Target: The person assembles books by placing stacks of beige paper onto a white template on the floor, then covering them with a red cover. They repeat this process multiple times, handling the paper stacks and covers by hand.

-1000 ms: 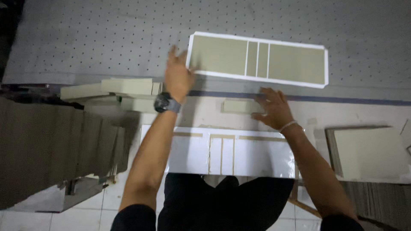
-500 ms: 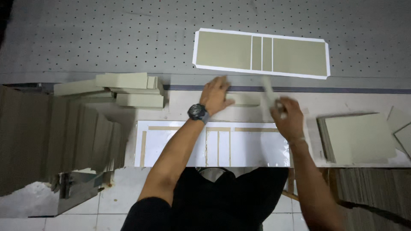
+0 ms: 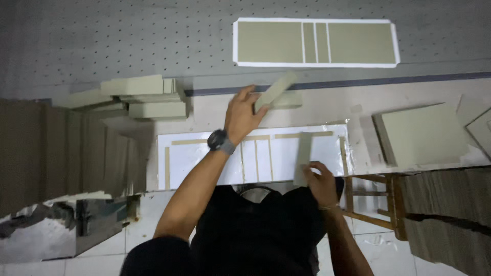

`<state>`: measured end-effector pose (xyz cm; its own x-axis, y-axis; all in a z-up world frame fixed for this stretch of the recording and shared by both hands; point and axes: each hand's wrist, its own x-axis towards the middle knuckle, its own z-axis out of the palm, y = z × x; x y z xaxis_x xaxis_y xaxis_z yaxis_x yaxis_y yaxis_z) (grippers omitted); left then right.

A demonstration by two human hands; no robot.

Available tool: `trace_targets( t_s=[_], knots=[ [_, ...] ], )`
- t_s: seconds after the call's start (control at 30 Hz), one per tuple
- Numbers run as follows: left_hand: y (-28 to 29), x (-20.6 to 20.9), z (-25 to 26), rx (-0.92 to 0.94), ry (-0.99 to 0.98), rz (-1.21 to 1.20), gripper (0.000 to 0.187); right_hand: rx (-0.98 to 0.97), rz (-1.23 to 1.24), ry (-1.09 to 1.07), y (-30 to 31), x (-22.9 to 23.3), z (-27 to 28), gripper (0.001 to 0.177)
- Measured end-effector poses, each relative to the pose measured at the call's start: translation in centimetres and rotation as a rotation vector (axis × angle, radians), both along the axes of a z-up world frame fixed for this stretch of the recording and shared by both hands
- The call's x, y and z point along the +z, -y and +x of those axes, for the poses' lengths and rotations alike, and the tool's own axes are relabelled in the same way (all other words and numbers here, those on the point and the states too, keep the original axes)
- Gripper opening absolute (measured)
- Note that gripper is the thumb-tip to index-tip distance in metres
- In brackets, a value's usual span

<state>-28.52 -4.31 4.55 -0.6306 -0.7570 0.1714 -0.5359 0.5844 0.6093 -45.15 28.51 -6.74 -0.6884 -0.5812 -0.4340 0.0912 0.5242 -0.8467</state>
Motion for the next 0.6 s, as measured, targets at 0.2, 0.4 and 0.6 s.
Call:
trace_targets(
  t_s=[0.2,0.4,0.6],
  knots=[
    [-13.2,7.5,9.2,0.291,-0.143,1.039,0.074,0.256,0.094,-0.248,4.3,2.7,7.7,0.04],
    [-18.9,-3.7,12.1,0.338,0.112,1.06,0.072,0.346,0.142,-0.435,4.4,0.4,10.0,0.034],
    [-18.0,-6.8,12.1,0.109,0.346,0.728,0.065,0.387,0.294,-0.599,4.7,4.2,11.6,0.036]
  ],
)
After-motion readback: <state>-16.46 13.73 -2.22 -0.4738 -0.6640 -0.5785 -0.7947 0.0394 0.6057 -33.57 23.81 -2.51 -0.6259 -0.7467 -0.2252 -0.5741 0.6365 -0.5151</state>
